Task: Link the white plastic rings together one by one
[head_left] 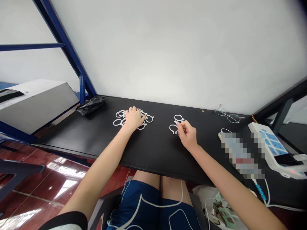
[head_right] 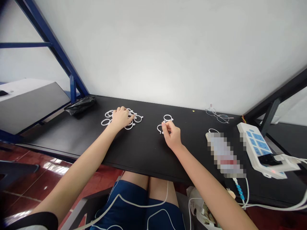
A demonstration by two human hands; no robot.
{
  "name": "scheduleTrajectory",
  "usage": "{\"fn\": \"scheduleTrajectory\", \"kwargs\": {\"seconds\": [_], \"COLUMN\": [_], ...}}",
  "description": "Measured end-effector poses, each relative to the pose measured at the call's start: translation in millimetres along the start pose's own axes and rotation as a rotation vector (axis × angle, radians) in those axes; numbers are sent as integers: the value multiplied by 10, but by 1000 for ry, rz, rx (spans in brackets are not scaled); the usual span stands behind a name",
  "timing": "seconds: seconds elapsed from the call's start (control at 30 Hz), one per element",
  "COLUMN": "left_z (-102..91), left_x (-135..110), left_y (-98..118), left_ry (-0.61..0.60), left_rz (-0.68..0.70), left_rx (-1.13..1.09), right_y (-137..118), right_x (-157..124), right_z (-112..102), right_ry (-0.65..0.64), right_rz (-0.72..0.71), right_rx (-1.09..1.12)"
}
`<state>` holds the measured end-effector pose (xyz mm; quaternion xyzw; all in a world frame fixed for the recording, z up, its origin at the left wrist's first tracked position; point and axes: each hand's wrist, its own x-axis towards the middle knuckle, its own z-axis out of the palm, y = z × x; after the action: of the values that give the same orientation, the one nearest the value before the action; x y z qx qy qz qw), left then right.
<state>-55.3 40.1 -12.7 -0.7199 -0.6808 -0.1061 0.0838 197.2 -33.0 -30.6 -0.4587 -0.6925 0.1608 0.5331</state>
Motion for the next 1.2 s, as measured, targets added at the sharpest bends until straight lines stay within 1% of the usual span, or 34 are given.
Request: {"fn": "scheduleTrajectory", "kwargs": {"seconds": [0.27, 0.37, 0.43, 0.53, 0.6, 0.67, 0.73, 0.8, 0.9, 1.0, 1.07, 1.13, 1.2], "left_z": [-32, -39, -30, -1, 13, 14, 4, -9, -21, -9, 10, 29, 37], "left_x": [-27, -36, -41, -54, -72, -95, -124, -156, -208, -254, -276, -291, -299], "left_y": [21, 35, 45, 76, 113, 163, 224, 290, 379, 438, 462, 477, 485], "left_ry": [24, 56, 91, 136, 166, 190, 197, 189, 151, 73, 9, -41, -76], "left_rz": [17, 29, 47, 98, 140, 187, 250, 340, 502, 667, 759, 810, 820], "left_rx": [-12, -18, -29, -53, -82, -138, -232, -347, -480, -551, -591, -631, -670], "right_y": [-32, -38, -29, 9, 44, 75, 93, 94, 81, 73, 72, 70, 63], "right_x": [3, 9, 17, 31, 39, 42, 40, 36, 33, 31, 28, 23, 20], "right_z": [-4, -12, -17, -14, -3, 12, 27, 37, 45, 49, 52, 53, 52], "right_ry": [4, 13, 25, 39, -3, -84, -154, -199, -266, -334, -346, -331, -302], "right_rz": [-21, -25, -37, -99, -180, -247, -266, -257, -277, -318, -338, -362, -397], "right_rx": [-9, -23, -60, -215, -352, -466, -533, -552, -515, -454, -420, -391, -362]}}
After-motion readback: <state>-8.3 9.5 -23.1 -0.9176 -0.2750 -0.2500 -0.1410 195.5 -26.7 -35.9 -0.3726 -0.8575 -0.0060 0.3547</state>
